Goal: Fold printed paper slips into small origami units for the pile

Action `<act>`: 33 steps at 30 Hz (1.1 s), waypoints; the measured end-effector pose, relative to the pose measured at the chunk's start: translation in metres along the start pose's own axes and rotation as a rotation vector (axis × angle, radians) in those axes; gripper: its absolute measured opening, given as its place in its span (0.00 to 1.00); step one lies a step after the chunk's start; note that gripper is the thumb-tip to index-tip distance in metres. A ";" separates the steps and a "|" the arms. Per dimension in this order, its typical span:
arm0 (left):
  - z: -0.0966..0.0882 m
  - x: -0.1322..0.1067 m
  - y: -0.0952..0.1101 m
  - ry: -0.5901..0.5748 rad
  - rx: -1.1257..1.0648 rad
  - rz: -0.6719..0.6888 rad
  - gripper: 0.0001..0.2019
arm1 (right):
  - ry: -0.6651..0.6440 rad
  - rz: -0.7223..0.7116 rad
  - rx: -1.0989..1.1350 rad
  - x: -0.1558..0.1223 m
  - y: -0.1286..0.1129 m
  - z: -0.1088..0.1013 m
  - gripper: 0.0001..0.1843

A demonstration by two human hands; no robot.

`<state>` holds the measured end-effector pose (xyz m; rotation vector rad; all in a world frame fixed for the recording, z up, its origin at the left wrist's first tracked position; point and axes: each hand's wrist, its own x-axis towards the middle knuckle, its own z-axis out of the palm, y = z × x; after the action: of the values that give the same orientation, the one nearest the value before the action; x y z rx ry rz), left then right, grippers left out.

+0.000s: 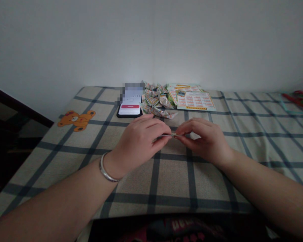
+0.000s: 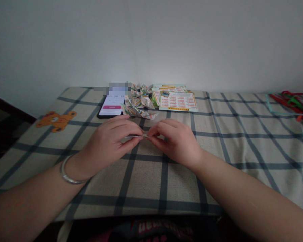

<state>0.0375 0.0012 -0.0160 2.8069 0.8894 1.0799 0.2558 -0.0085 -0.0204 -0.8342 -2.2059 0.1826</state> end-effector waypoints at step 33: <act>-0.002 0.002 0.011 -0.003 0.084 -0.014 0.07 | 0.002 0.122 0.153 0.002 -0.012 0.003 0.05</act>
<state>0.0430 -0.0070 -0.0114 2.8640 0.9754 1.0611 0.2465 -0.0157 -0.0167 -0.8829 -2.1099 0.4038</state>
